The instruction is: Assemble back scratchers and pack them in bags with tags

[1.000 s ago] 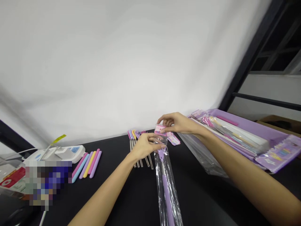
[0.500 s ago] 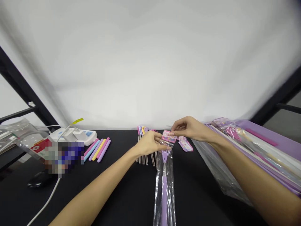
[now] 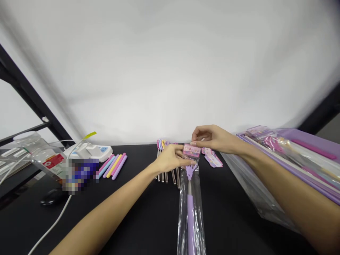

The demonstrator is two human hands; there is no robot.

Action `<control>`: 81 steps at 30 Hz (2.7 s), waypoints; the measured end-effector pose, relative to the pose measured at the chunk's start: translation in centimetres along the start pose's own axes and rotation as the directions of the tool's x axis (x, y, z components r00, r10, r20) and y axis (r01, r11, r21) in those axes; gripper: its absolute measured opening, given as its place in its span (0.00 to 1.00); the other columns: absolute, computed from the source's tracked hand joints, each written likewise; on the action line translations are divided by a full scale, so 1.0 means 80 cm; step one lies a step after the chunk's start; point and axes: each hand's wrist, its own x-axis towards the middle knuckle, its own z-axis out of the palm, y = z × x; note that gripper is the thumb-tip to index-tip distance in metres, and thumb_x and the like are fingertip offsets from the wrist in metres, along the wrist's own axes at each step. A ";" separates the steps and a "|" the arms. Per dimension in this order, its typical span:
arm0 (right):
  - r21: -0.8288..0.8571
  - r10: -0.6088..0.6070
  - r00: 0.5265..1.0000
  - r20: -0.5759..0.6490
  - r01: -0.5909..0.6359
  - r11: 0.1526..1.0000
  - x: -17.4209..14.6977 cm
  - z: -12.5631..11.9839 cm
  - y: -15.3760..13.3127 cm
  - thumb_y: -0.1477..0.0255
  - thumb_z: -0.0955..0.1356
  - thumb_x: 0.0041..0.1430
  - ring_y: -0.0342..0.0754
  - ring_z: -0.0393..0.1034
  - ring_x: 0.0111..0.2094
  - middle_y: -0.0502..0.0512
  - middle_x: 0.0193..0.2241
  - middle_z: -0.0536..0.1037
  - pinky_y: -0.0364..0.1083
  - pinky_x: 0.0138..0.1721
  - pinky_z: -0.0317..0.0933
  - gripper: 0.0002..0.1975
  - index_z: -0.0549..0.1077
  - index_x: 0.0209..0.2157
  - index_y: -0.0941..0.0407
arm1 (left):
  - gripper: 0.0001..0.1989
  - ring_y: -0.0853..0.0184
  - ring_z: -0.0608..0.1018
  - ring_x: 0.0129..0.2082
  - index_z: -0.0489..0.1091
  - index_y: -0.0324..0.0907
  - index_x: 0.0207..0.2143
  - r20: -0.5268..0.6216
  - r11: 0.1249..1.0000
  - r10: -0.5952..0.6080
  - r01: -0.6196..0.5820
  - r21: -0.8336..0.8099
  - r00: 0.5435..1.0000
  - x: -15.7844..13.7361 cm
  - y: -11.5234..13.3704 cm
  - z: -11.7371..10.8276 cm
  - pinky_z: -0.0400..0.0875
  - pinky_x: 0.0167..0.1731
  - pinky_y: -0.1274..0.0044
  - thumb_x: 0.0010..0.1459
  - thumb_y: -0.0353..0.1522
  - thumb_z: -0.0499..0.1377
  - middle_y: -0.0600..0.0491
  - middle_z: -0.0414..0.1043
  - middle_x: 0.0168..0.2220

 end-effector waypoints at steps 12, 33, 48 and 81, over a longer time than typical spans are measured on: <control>0.068 0.059 0.998 0.007 -0.059 0.996 0.002 0.005 0.013 0.65 0.74 0.48 0.47 0.72 0.29 0.51 0.27 0.78 0.46 0.32 0.65 0.17 0.66 0.35 0.54 | 0.20 0.65 0.80 0.32 0.78 0.39 0.44 -0.065 0.999 0.042 -0.040 0.034 0.997 0.006 -0.005 -0.007 0.76 0.36 0.72 0.49 0.38 0.69 0.48 0.80 0.33; 0.307 0.284 0.927 0.246 -0.353 0.884 -0.015 0.016 0.007 0.61 0.77 0.44 0.43 0.68 0.25 0.45 0.22 0.71 0.44 0.28 0.64 0.23 0.61 0.29 0.54 | 0.24 0.61 0.81 0.40 0.71 0.39 0.50 -0.611 0.985 0.139 -0.175 0.000 0.779 0.022 -0.008 -0.019 0.78 0.39 0.71 0.52 0.38 0.67 0.44 0.76 0.48; -0.166 0.370 0.877 -0.306 -0.431 0.887 -0.187 -0.112 0.031 0.66 0.70 0.51 0.47 0.67 0.30 0.50 0.26 0.74 0.44 0.31 0.58 0.11 0.70 0.36 0.55 | 0.36 0.66 0.79 0.38 0.52 0.44 0.60 -0.339 0.980 0.051 -0.112 -0.164 0.939 0.140 0.048 0.134 0.78 0.34 0.73 0.54 0.41 0.65 0.44 0.66 0.51; -0.478 0.039 0.833 -0.551 -0.354 0.804 -0.167 -0.051 0.012 0.74 0.67 0.55 0.49 0.72 0.39 0.53 0.35 0.81 0.46 0.41 0.61 0.06 0.77 0.33 0.55 | 0.37 0.53 0.61 0.65 0.62 0.38 0.62 0.397 0.511 0.009 -0.345 0.788 0.918 0.114 0.020 0.043 0.55 0.63 0.66 0.57 0.52 0.55 0.43 0.57 0.66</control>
